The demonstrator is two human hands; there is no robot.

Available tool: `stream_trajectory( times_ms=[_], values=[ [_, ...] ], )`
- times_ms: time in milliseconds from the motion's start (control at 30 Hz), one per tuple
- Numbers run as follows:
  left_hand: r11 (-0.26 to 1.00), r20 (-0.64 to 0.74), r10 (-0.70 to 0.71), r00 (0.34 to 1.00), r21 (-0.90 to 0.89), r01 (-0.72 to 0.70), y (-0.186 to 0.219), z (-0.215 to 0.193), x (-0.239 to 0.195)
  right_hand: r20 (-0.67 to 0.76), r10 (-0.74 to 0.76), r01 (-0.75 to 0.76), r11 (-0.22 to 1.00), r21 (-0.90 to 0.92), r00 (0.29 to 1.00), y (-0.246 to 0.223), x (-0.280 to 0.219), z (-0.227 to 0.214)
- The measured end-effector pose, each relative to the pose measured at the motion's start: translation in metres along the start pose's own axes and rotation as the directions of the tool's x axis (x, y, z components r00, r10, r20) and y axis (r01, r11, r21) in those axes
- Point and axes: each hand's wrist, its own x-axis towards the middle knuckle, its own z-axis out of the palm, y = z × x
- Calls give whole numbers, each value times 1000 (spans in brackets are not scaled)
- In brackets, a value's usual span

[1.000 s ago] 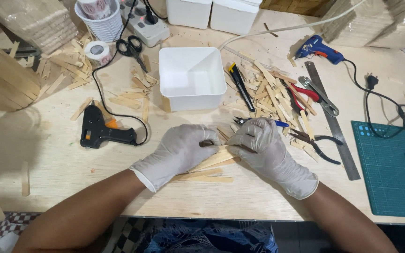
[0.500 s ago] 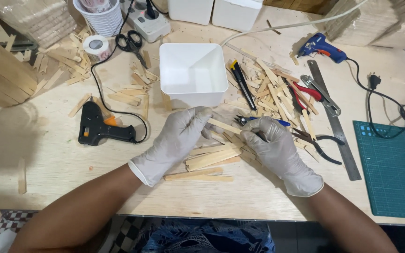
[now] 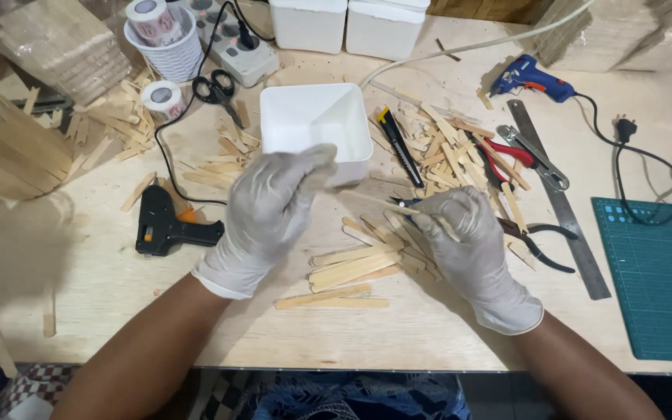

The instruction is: The person assembles a small box by attaching wooden sticks to the sides of a white plastic container. They use pliers to trim the sticks and a hot glue gun to secure them in place, working one side at a time.

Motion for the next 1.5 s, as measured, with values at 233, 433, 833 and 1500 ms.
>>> stream_trajectory(
  times_ms=[233, 433, 833, 1500],
  values=[
    [841, 683, -365, 633, 534, -90, -50, 29, -31, -128, -28, 20, 998, -65, 991, 16, 7, 2],
    [948, 548, -267, 793, 299, 112, -34, 8, 3, -309, -181, 189, 982, -4, 934, 37, 5, 1],
    [637, 326, -600, 731, -357, 683, 5, 7, 6, -492, -423, 517, 853, 67, 761, 22, -13, -9],
    [234, 621, -483, 617, -588, 774, 13, -13, -5, -81, -161, 173, 969, 176, 984, -29, -6, 10]
  ],
)
